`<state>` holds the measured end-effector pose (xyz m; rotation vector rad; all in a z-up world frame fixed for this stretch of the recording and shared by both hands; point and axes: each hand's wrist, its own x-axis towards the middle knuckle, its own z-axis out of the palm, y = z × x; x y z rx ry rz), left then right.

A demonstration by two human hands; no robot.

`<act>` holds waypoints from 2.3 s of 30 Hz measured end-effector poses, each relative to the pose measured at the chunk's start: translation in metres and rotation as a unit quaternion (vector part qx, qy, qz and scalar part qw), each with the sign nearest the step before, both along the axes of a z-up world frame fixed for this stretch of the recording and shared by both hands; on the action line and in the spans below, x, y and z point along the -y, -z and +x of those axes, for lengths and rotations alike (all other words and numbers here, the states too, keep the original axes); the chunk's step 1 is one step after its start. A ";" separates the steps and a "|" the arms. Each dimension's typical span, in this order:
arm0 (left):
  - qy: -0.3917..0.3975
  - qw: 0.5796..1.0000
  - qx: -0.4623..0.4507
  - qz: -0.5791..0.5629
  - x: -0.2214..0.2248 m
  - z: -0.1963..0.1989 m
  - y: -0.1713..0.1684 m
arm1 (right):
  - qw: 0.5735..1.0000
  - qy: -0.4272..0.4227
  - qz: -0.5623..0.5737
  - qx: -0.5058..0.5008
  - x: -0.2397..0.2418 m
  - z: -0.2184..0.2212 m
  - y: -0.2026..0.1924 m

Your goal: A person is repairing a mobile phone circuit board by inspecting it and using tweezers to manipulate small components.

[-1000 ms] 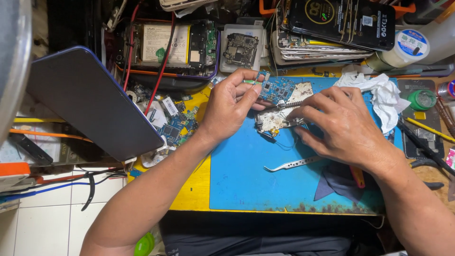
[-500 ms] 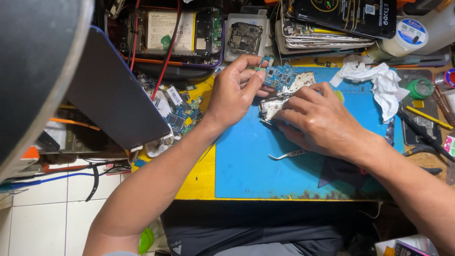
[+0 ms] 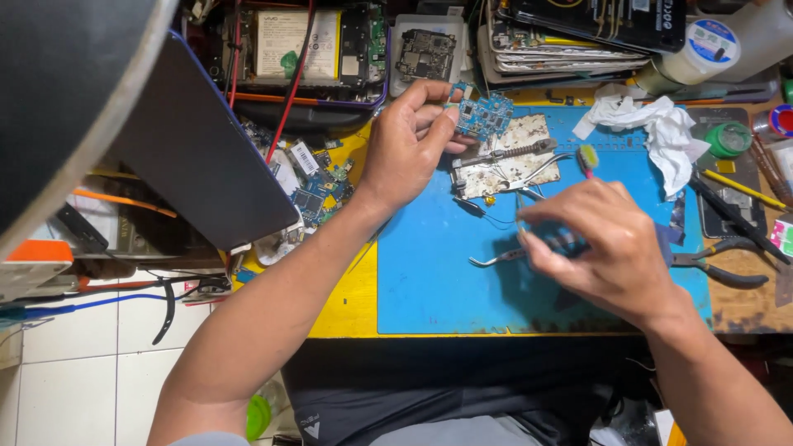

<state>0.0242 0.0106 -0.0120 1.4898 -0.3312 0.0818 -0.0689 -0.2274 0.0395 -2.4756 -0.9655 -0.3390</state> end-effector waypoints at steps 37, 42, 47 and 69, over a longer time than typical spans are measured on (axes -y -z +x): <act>-0.009 1.000 0.006 0.021 -0.001 0.001 0.000 | 0.994 0.029 0.068 -0.076 0.004 0.018 -0.010; -0.012 1.000 0.014 0.023 0.000 0.000 0.000 | 0.998 -0.041 -0.025 -0.031 0.006 0.036 0.005; -0.019 0.999 0.012 0.029 0.001 0.002 0.004 | 0.980 -0.058 -0.191 0.002 -0.004 0.043 0.013; 0.030 0.999 0.020 -0.003 -0.004 0.001 0.004 | 0.985 0.034 0.117 -0.123 0.011 0.049 -0.005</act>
